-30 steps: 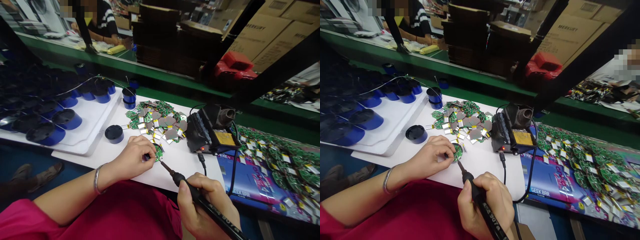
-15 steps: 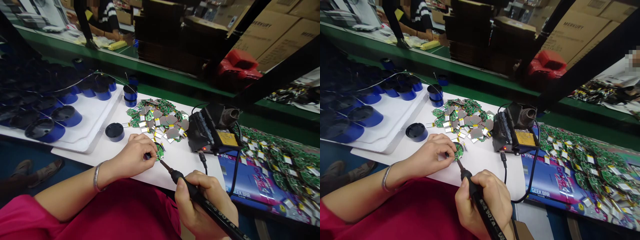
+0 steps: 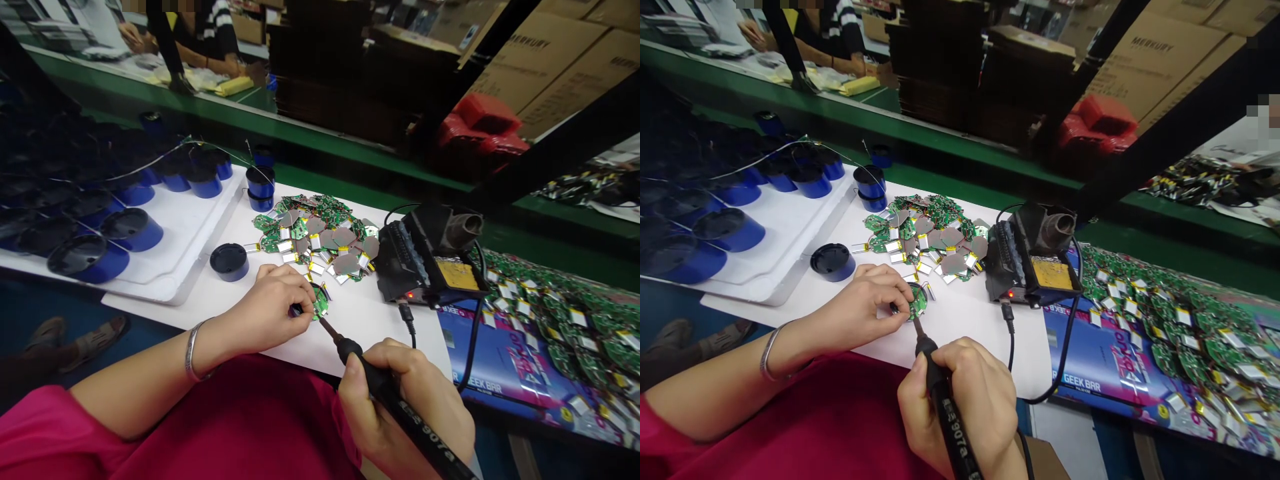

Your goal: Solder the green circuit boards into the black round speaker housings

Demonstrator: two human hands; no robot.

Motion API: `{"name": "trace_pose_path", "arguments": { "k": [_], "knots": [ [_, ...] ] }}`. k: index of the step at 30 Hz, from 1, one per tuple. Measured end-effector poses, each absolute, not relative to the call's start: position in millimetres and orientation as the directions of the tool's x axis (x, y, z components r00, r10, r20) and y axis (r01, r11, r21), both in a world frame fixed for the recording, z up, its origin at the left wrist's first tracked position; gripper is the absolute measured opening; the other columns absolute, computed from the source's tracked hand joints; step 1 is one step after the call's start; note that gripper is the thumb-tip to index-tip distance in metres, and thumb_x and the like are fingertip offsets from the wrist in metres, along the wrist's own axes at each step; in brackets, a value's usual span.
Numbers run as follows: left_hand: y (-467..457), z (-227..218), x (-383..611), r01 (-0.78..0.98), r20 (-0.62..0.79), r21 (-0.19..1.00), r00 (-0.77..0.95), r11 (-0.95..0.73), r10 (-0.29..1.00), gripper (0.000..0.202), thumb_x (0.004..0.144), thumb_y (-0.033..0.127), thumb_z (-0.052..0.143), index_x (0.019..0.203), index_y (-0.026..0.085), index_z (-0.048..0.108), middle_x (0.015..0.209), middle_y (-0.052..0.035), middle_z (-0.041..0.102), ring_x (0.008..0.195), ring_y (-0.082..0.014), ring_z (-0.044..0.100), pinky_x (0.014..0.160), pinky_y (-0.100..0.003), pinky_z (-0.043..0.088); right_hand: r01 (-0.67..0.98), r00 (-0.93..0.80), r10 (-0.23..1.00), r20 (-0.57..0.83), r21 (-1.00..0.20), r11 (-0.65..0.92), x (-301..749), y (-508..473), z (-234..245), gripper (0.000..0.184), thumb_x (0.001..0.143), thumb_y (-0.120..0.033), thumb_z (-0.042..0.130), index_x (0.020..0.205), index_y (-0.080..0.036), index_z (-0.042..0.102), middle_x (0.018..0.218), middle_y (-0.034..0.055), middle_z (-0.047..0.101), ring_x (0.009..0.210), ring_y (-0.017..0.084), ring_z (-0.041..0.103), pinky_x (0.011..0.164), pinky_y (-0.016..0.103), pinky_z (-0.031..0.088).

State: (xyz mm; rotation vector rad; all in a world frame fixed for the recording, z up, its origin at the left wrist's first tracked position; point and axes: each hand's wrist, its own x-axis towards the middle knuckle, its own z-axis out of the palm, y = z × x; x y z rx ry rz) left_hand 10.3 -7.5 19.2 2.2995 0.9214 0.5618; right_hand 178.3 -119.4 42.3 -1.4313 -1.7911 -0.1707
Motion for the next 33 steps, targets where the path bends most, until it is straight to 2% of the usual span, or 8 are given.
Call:
{"name": "trace_pose_path", "arguments": {
  "k": [9,13,17,20,22,25,30,33],
  "knots": [
    [-6,20,10,0.478,0.15,0.656,0.676,-0.584,0.722,0.015,0.078,0.013,0.063,0.067,0.022,0.069,0.09,0.0065,0.074,0.097,-0.0162,0.061,0.09,-0.038,0.029,0.875,0.002,0.752,0.66,-0.365,0.318,178,-123,48,0.014,0.085,-0.02,0.06,0.083,-0.022,0.047,0.058,-0.0057,0.052,0.048,0.01,0.053,0.05,0.023,0.046],
    [-5,19,10,0.474,0.151,0.661,0.675,-0.582,0.722,0.015,0.077,0.013,0.063,0.068,0.023,0.069,0.09,0.0072,0.073,0.096,-0.0154,0.061,0.09,-0.037,0.03,0.847,0.067,0.736,0.674,-0.429,0.315,183,-133,49,0.012,0.082,-0.014,0.063,0.085,-0.02,0.052,0.061,-0.0048,0.057,0.047,0.008,0.053,0.048,0.022,0.046],
    [-6,19,10,0.483,0.139,0.664,0.671,-0.572,0.728,0.015,0.077,0.013,0.064,0.068,0.023,0.07,0.091,0.0067,0.074,0.096,-0.0159,0.061,0.09,-0.038,0.03,0.802,0.247,0.65,0.718,-0.528,0.279,186,-136,40,0.011,0.083,-0.016,0.069,0.093,-0.018,0.063,0.075,0.0006,0.067,0.061,0.014,0.066,0.059,0.026,0.055],
    [-6,19,10,0.483,0.132,0.668,0.672,-0.566,0.729,0.014,0.078,0.014,0.064,0.068,0.023,0.07,0.092,0.006,0.074,0.097,-0.0165,0.061,0.091,-0.038,0.03,0.798,0.305,0.638,0.707,-0.555,0.234,186,-126,30,0.024,0.085,-0.018,0.07,0.11,-0.02,0.068,0.093,0.0043,0.074,0.072,0.018,0.072,0.067,0.029,0.059],
    [-7,20,10,0.483,0.132,0.669,0.672,-0.566,0.729,0.014,0.079,0.015,0.064,0.069,0.023,0.07,0.092,0.0058,0.074,0.097,-0.017,0.061,0.091,-0.039,0.03,0.78,0.246,0.668,0.702,-0.553,0.293,186,-115,22,0.034,0.086,-0.015,0.069,0.119,-0.021,0.067,0.1,0.0044,0.075,0.076,0.017,0.073,0.07,0.029,0.06],
    [-7,20,10,0.487,0.14,0.662,0.667,-0.57,0.732,0.013,0.079,0.016,0.065,0.069,0.023,0.07,0.092,0.0057,0.073,0.098,-0.0174,0.061,0.091,-0.039,0.03,0.741,0.099,0.686,0.721,-0.514,0.433,188,-98,9,0.043,0.087,-0.009,0.067,0.127,-0.022,0.062,0.099,0.0036,0.076,0.079,0.017,0.073,0.071,0.027,0.06],
    [-8,19,10,0.486,0.152,0.66,0.661,-0.573,0.735,0.013,0.081,0.018,0.064,0.071,0.023,0.071,0.092,0.0051,0.074,0.097,-0.0174,0.061,0.091,-0.039,0.03,0.708,-0.07,0.669,0.74,-0.436,0.556,190,-81,-11,0.05,0.086,0.0,0.063,0.132,-0.02,0.058,0.096,0.007,0.075,0.083,0.017,0.071,0.072,0.029,0.059],
    [-8,18,9,0.476,0.169,0.658,0.662,-0.584,0.73,0.013,0.081,0.02,0.065,0.07,0.023,0.07,0.092,0.0049,0.074,0.097,-0.0176,0.061,0.091,-0.04,0.029,0.699,-0.109,0.654,0.748,-0.411,0.586,190,-79,-17,0.05,0.086,0.0,0.062,0.132,-0.018,0.057,0.095,0.0087,0.074,0.082,0.017,0.069,0.07,0.031,0.059]
  ]
}}
